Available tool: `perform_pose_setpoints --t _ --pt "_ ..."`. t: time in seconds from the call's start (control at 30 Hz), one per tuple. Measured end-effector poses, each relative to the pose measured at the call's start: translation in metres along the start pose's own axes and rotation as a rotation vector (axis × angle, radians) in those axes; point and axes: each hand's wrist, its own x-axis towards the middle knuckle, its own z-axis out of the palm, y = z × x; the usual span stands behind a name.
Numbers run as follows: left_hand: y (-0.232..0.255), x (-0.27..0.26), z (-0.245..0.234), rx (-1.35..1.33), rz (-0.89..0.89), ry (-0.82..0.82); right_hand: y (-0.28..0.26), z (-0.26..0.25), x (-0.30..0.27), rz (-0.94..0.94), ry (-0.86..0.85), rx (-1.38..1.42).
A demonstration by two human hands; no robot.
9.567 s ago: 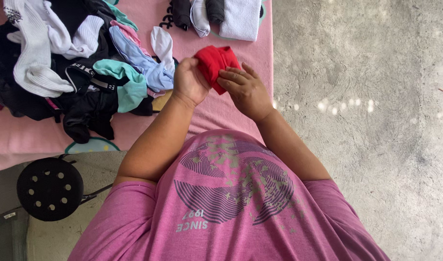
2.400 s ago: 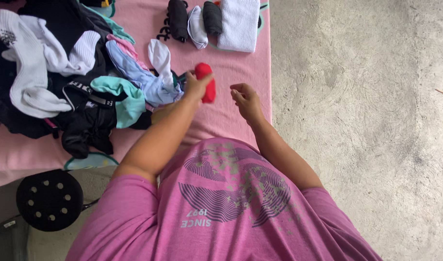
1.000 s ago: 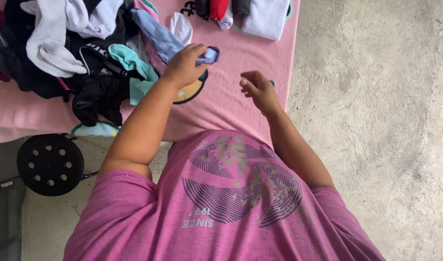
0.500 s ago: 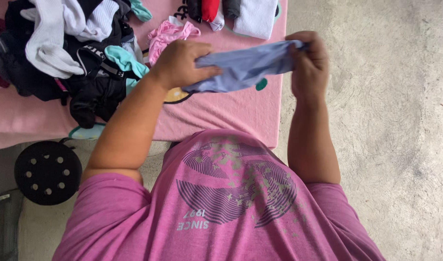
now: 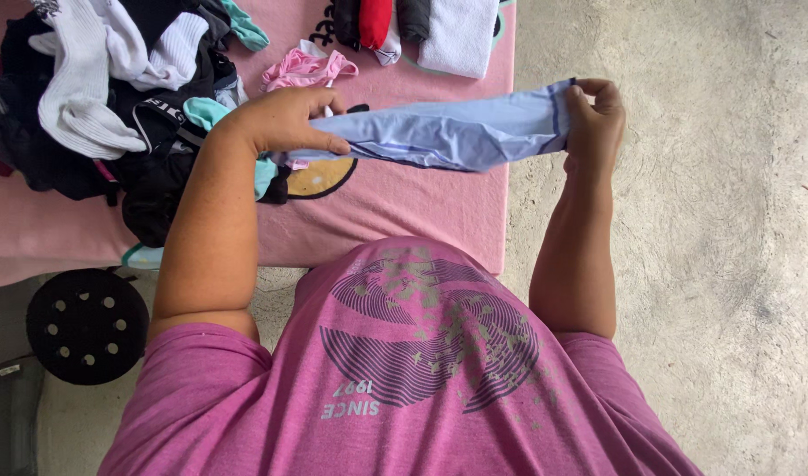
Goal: The person folds several small clothing items one by one on a pink tablecloth. They fold a red sock, a light blue garment, a pink bra, and multiple white socks, placing each folded item into a growing stack.
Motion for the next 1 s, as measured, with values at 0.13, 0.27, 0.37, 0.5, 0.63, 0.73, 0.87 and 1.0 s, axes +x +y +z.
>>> perform_pose_setpoints --t 0.13,0.27,0.37,0.5,0.63,0.73,0.87,1.0 --pt "-0.02 0.017 0.022 0.451 -0.16 0.239 0.011 0.005 0.003 0.327 0.018 0.007" --pt "-0.046 0.043 0.076 0.596 0.087 0.672 0.068 0.019 -0.009 0.233 -0.174 -0.338" --pt "-0.058 0.07 0.14 0.305 0.204 0.582 0.123 0.027 -0.033 0.285 -0.365 -0.406" --pt "-0.063 0.088 0.208 0.495 0.414 0.433 0.162 0.046 -0.07 0.241 -0.571 -0.517" --pt "-0.076 0.1 0.225 0.705 0.398 0.557 0.16 0.058 -0.089 0.138 -0.638 -0.561" --pt "-0.077 0.11 0.216 0.683 0.363 0.508 0.14 0.064 -0.092 0.103 -0.631 -0.582" --pt "-0.061 0.115 0.203 0.554 0.318 0.536 0.105 0.075 -0.097 -0.212 -0.571 -0.708" --pt "-0.032 0.111 0.186 0.054 0.24 0.393 0.073 0.08 -0.101 -0.724 -0.412 -0.816"
